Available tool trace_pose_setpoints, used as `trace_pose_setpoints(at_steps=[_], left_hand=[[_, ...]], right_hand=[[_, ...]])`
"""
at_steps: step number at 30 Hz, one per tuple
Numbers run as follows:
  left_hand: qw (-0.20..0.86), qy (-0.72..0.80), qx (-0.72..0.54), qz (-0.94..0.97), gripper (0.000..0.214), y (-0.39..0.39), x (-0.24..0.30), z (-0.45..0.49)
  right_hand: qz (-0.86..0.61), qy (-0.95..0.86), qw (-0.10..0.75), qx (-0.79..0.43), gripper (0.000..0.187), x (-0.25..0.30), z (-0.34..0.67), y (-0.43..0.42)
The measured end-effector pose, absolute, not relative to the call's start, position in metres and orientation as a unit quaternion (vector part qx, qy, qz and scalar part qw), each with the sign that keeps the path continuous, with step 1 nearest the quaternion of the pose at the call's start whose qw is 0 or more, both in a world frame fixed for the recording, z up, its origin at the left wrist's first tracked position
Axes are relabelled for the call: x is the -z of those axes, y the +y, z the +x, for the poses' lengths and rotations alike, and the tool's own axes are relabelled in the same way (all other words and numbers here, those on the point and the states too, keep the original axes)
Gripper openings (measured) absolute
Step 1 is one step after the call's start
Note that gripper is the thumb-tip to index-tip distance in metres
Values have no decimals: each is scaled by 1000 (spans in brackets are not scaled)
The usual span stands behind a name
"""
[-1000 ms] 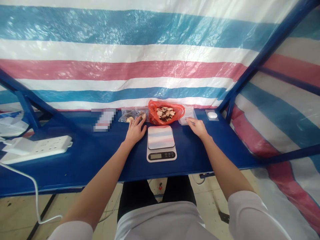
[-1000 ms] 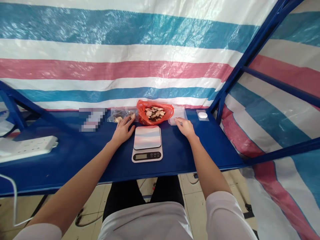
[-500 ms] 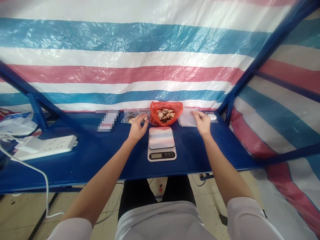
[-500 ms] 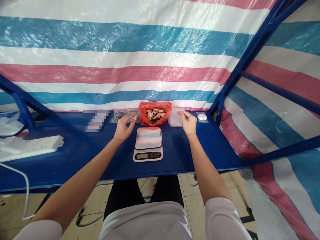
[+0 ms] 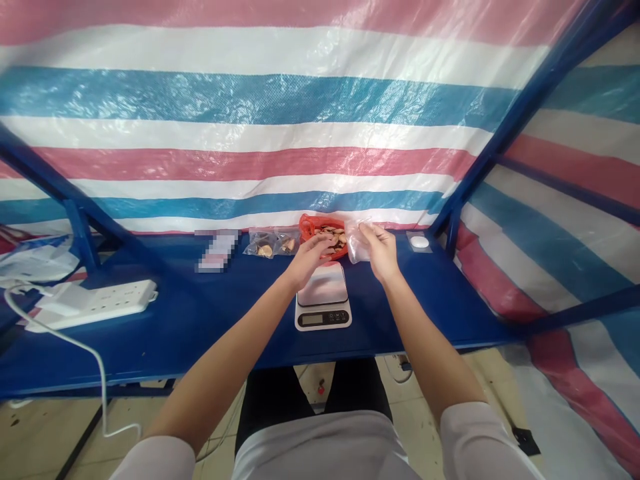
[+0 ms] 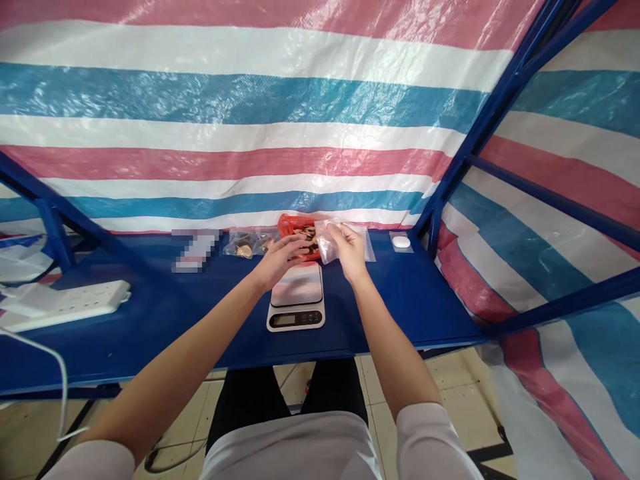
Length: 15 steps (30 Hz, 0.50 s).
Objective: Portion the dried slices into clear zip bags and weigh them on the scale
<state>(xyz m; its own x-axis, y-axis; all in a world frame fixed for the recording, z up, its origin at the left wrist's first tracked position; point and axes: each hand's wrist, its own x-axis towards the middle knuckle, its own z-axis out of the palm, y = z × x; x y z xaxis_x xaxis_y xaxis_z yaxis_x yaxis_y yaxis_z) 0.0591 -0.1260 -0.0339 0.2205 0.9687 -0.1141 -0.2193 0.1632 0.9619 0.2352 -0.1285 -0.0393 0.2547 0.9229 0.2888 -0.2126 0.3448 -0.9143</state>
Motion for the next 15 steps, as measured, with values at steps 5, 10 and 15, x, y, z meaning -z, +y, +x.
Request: trace_pose_setpoints(at_steps=[5,10,15], left_hand=[[707,372,-439,411,33,-125,46,61],[751,356,-423,362,27,-125,48,54],[729,344,-462,371,24,-120,51,43]], right_hand=[[-348,-398,672,-519,34,38,214,-131],[-334,-386,666,-544,33,43,206,-130],[-344,-395,663,-535,32,49,210,-128]])
